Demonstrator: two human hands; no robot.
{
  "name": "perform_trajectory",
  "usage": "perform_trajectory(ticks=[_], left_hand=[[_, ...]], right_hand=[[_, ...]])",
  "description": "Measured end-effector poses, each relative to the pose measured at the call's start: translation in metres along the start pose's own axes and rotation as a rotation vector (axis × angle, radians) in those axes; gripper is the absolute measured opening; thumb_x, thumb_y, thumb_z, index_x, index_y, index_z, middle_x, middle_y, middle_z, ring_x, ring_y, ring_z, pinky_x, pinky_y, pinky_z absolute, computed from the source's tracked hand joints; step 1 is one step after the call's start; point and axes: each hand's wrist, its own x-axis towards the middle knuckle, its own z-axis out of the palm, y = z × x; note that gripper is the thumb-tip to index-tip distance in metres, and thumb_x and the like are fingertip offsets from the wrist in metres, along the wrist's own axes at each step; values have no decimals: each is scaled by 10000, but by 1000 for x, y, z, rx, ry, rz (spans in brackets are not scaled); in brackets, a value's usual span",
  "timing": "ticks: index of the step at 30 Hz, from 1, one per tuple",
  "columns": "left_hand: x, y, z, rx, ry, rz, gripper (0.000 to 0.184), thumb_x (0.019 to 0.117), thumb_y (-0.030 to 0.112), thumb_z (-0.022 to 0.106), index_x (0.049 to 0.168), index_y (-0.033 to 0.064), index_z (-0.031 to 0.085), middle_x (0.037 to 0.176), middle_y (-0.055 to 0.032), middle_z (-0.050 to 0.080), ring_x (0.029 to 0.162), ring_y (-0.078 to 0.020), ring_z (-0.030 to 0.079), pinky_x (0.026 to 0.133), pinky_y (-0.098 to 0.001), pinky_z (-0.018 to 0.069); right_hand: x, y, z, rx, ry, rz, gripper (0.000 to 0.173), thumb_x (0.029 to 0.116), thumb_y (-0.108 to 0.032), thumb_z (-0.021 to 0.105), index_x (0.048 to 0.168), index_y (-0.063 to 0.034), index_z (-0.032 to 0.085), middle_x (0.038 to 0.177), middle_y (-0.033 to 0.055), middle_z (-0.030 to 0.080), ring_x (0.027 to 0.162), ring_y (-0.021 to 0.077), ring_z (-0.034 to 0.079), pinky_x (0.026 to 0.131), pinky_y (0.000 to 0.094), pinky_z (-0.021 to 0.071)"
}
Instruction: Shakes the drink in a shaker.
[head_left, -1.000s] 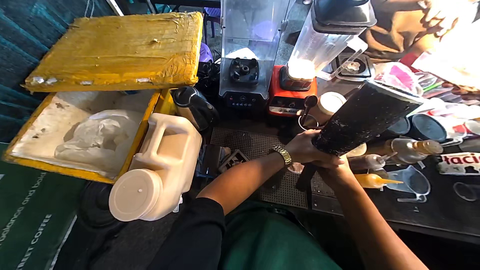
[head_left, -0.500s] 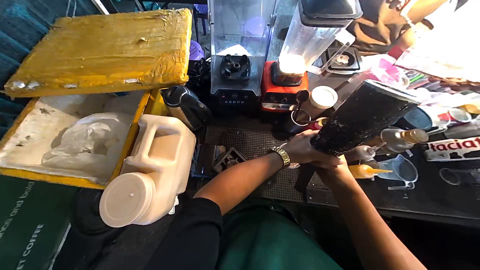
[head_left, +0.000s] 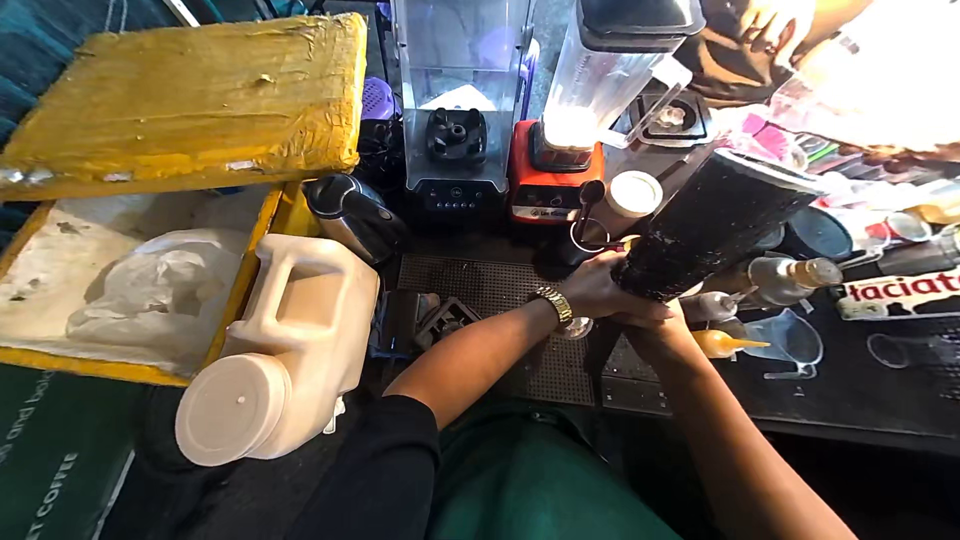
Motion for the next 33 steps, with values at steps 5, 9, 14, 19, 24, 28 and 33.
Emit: perform_trajectory(ticks=[5,9,14,19,24,28,33], left_hand=[[15,-30,1,-59,65,58,626,700,146,911,1241,-7,635,1148,-154,672,1060,-229,659,950,-432,546],[2,-9,-8,-46,72,-65,644,711,98,911,1275,-8,620,1191,-151,654,1109,-224,635,999,-437,514],[-25,15,-17,-28,95,-69,606,756,48,871,1291,-49,601,1177,-176,650,1083,-229,640,970,-402,524],[-68,68,-30,-22,81,-130,556,823,5,806,1327,-66,580,1204,-197,643,1102,-225,616,982,-367,486],[-21,11,-5,-54,93,-56,619,746,68,888,1291,-35,613,1202,-178,650,1120,-239,633,992,-428,513],[-48,48,-14,-3,101,-83,580,790,42,849,1300,-60,595,1205,-197,648,1119,-237,628,990,-398,507],[-86,92,-29,-7,107,-97,509,811,-48,792,1282,-80,603,1160,-191,664,1066,-194,619,964,-325,484]], right_hand=[[9,0,4,-4,-27,29,404,793,-146,829,1150,-210,653,971,-64,699,855,36,668,719,261,596],[10,-7,20,16,-65,31,415,775,-119,825,1141,-194,645,960,-69,691,833,20,657,722,239,585],[9,3,17,35,-61,27,349,773,-102,823,1076,-205,684,921,-67,704,805,26,662,708,244,585],[3,3,14,45,-63,41,329,736,-174,867,1014,-241,703,870,-101,699,760,-1,653,665,217,575],[0,1,8,14,-54,32,350,777,-184,839,1085,-237,682,938,-90,700,828,14,658,717,235,580],[-1,0,9,48,-63,10,364,755,-183,861,1074,-236,693,924,-92,705,809,8,660,702,224,579],[-6,-8,14,-60,78,107,378,746,-64,821,1060,-226,687,900,-96,697,803,3,659,707,219,581]])
